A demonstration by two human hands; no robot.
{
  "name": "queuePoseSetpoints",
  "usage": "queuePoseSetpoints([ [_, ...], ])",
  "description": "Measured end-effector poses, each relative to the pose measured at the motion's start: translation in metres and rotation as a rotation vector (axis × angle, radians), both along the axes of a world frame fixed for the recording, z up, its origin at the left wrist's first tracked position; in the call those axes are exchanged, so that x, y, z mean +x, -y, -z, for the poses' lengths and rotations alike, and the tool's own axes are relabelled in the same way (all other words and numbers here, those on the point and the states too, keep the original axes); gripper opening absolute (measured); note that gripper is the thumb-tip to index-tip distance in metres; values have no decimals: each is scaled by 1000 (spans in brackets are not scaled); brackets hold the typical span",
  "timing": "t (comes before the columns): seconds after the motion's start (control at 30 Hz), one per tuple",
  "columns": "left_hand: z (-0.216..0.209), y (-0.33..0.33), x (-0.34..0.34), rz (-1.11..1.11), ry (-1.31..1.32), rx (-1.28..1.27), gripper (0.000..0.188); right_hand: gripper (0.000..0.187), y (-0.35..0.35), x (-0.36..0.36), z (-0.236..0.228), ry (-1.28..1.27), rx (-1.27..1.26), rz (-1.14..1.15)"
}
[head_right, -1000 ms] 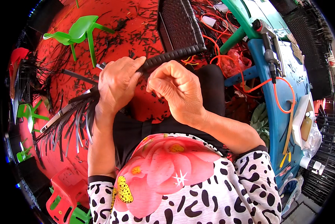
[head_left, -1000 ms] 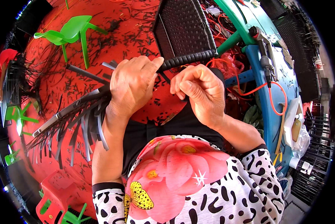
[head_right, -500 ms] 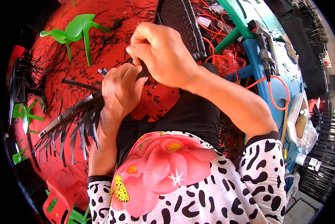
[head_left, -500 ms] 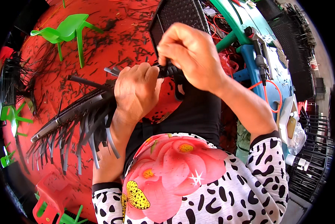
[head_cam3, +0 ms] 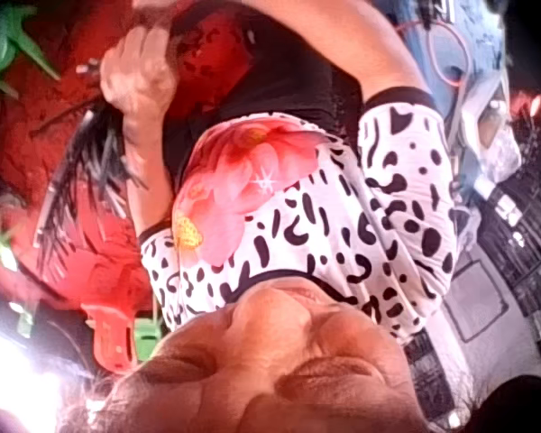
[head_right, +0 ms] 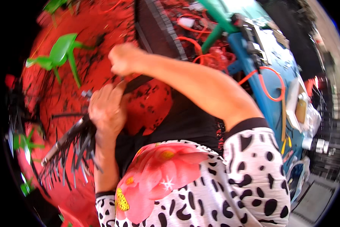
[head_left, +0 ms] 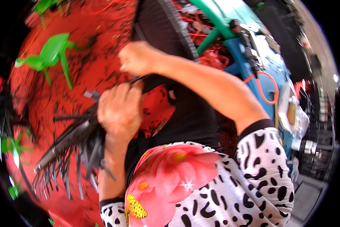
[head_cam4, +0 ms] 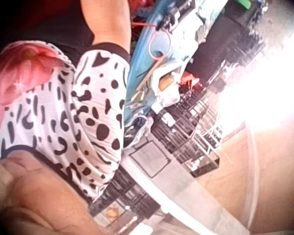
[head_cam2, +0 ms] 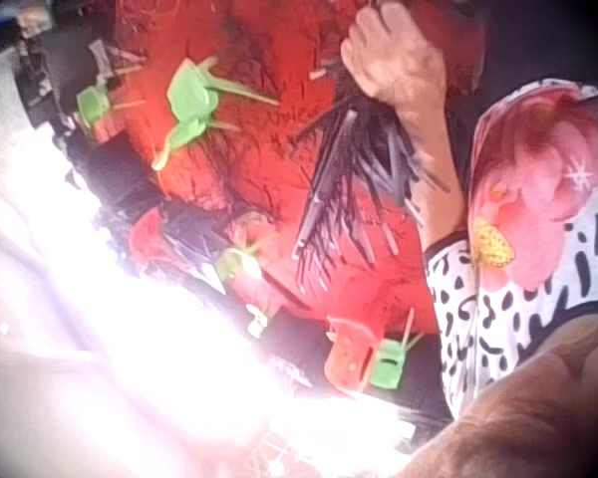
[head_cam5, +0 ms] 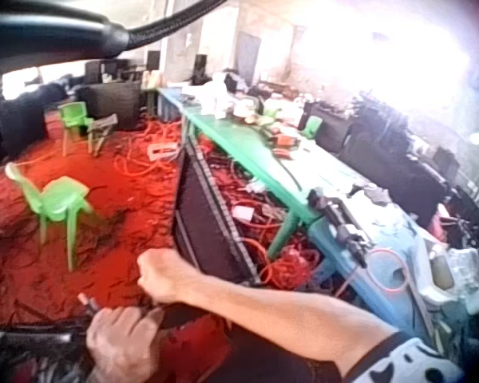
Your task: The person assembles a black wicker chair by wrapping black plastic strips around the frame and securing them with a pneumatic nail gun. They repeatedly pick up the nail gun, fire it into the frame, and use pliers to trim excess strip material.
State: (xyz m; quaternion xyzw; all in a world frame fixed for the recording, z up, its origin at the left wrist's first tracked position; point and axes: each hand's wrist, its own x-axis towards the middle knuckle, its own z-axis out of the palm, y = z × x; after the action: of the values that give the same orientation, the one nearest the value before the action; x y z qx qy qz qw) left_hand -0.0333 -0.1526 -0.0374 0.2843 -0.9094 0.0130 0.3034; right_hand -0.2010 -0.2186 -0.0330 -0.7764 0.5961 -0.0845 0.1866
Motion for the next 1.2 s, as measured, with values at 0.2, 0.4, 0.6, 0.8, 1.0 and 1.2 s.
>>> queuePoseSetpoints([
  [0.2, -10, 18, -19, 44, -64, -46, 31, 17, -27, -27, -26, 393, -445, 233],
  [0.4, -19, 21, -38, -51, -47, -49, 30, 27, -120, -165, -16, 105, -780, 522],
  [0.6, -22, 28, -67, -138, -29, -40, 25, 81, -165, -332, -4, -508, -300, 1174],
  [0.8, -24, 28, -66, -123, -53, -2, 23, 110, -129, -372, 0, -371, 205, 1400],
  [1.0, -29, 19, -58, -112, -75, -36, 23, 48, -131, -357, 5, -299, 146, 1347],
  [1.2, -22, 17, -57, -69, -125, -10, 27, 57, -198, -352, -13, -250, -205, 1083],
])
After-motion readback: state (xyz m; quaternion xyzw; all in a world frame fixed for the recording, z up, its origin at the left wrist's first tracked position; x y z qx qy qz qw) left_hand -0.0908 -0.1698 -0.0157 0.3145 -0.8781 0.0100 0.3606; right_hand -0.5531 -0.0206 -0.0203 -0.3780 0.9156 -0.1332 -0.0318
